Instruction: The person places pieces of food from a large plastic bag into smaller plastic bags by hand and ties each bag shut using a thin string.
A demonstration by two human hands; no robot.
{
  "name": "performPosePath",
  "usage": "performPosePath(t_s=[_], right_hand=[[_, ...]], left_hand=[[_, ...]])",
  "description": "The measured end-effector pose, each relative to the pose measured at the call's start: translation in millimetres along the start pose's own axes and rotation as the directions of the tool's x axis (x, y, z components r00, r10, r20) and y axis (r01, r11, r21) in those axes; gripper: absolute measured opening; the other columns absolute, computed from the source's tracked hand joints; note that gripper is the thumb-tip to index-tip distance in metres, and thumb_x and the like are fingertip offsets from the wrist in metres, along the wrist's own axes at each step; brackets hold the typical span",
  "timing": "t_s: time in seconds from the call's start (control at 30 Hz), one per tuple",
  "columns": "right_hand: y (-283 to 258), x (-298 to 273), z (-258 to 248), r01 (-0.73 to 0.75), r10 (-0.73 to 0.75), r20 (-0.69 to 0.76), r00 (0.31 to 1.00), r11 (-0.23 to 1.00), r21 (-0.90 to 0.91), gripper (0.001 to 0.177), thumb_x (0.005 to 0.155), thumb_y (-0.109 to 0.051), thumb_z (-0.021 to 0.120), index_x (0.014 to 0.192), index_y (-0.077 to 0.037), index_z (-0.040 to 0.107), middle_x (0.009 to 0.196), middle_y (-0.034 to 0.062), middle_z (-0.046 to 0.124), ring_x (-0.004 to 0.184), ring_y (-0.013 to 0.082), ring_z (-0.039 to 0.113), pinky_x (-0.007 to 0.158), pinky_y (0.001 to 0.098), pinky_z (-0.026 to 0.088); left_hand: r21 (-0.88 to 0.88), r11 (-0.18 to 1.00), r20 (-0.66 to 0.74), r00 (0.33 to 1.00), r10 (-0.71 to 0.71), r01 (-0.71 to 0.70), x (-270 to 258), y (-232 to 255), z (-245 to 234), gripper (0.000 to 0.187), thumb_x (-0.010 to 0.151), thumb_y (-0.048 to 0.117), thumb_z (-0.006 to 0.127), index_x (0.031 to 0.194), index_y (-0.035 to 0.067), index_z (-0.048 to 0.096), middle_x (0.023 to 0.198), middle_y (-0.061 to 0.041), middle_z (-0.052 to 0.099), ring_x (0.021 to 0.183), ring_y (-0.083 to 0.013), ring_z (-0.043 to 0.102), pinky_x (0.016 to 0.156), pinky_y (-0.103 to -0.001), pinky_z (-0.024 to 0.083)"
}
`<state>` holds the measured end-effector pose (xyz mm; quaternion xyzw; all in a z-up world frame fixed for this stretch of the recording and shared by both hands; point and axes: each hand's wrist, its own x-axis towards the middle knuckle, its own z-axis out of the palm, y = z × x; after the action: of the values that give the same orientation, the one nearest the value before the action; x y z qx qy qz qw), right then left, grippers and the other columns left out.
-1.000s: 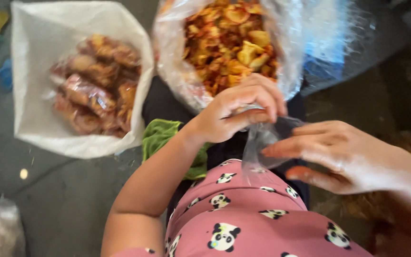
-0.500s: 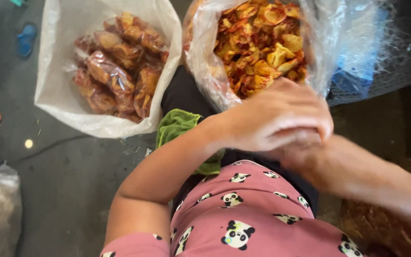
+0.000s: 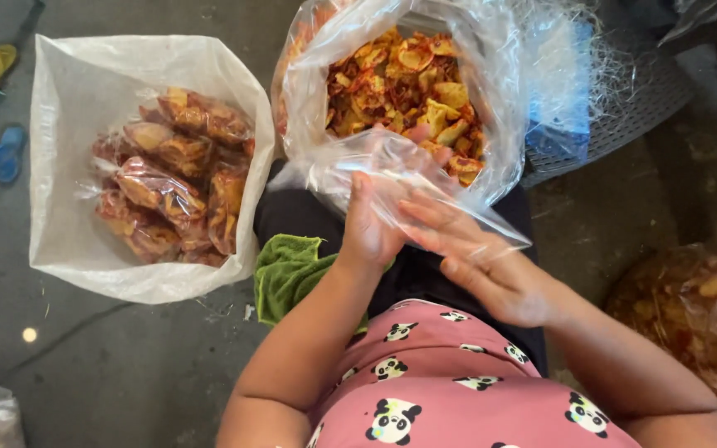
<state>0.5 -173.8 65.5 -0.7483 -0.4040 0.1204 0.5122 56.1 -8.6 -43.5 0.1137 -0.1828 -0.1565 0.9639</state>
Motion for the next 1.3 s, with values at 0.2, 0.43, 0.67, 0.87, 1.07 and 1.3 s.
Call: performPosePath(t_s=[0.2, 0.43, 0.67, 0.87, 1.07, 1.3], right_hand=[[9.9, -0.5, 5.4, 0.021, -0.023, -0.032, 0.999, 0.997, -0.074, 0.085, 0.097, -0.029, 0.068, 0.161, -0.001, 0.020, 0.172, 0.0195, 0.019, 0.163, 0.0341, 0.014, 0.134, 0.0486, 0.013], [33.6, -7.1, 21.3, 0.168, -0.130, -0.205, 0.970, 0.969, 0.181, 0.099, 0.086, -0.035, 0.079, 0.160, 0.006, 0.027, 0.170, 0.0233, 0.019, 0.156, 0.0366, 0.015, 0.123, 0.0559, 0.015], [6.5, 0.5, 13.7, 0.044, -0.053, -0.107, 0.993, 0.995, -0.088, 0.085, 0.104, -0.061, 0.045, 0.164, -0.007, 0.021, 0.175, 0.0167, 0.010, 0.166, 0.0370, 0.003, 0.136, 0.0613, 0.005], [42.9, -6.5, 25.9, 0.143, -0.122, -0.168, 0.978, 0.982, 0.121, 0.089, 0.103, -0.038, 0.066, 0.166, -0.008, 0.011, 0.176, 0.0172, 0.005, 0.167, 0.0342, 0.004, 0.140, 0.0537, 0.007], [24.5, 8.7, 16.7, 0.032, 0.010, -0.164, 0.986, 0.967, 0.251, 0.095, 0.102, -0.052, 0.058, 0.163, 0.001, 0.009, 0.175, 0.0196, 0.005, 0.166, 0.0326, 0.006, 0.137, 0.0507, 0.009], [31.4, 3.5, -32.6, -0.009, 0.033, -0.177, 0.984, 0.991, 0.136, 0.071, 0.103, -0.054, 0.051, 0.149, 0.000, 0.045, 0.156, 0.0199, 0.050, 0.147, 0.0356, 0.052, 0.124, 0.0521, 0.042]], left_hand=[[-0.030, 0.994, 0.034, 0.994, 0.102, -0.101, -0.6, -16.8, -12.0, 0.058, 0.107, 0.021, 0.066, 0.157, 0.017, 0.036, 0.146, -0.009, 0.052, 0.131, -0.0247, 0.054, 0.122, -0.059, 0.040], [0.013, 0.998, 0.028, 0.997, 0.068, -0.068, -2.5, 7.3, -3.5, 0.054, 0.093, 0.011, 0.056, 0.145, 0.008, 0.043, 0.134, -0.025, 0.056, 0.118, -0.0421, 0.061, 0.098, -0.063, 0.049], [0.067, 0.993, -0.125, 0.987, 0.102, -0.094, -1.0, 14.4, 8.8, 0.115, 0.075, 0.064, 0.071, 0.167, 0.023, 0.016, 0.171, -0.021, 0.024, 0.150, -0.0483, 0.036, 0.112, -0.066, 0.044], [0.046, 0.994, -0.075, 0.992, 0.097, -0.094, -0.7, 0.6, -11.3, 0.082, 0.101, 0.024, 0.065, 0.167, 0.015, 0.018, 0.162, -0.018, 0.040, 0.140, -0.0392, 0.050, 0.119, -0.070, 0.039], [-0.018, 0.994, -0.074, 0.992, 0.106, -0.107, 14.0, 25.7, -20.2, 0.071, 0.102, 0.025, 0.066, 0.165, 0.025, 0.032, 0.158, -0.003, 0.050, 0.136, -0.0246, 0.057, 0.125, -0.064, 0.033], [-0.115, 0.981, 0.060, 0.985, 0.164, -0.157, 78.8, 66.8, -46.7, 0.058, 0.112, 0.041, 0.058, 0.161, 0.013, 0.044, 0.156, -0.002, 0.060, 0.148, -0.0182, 0.057, 0.138, -0.052, 0.030]])
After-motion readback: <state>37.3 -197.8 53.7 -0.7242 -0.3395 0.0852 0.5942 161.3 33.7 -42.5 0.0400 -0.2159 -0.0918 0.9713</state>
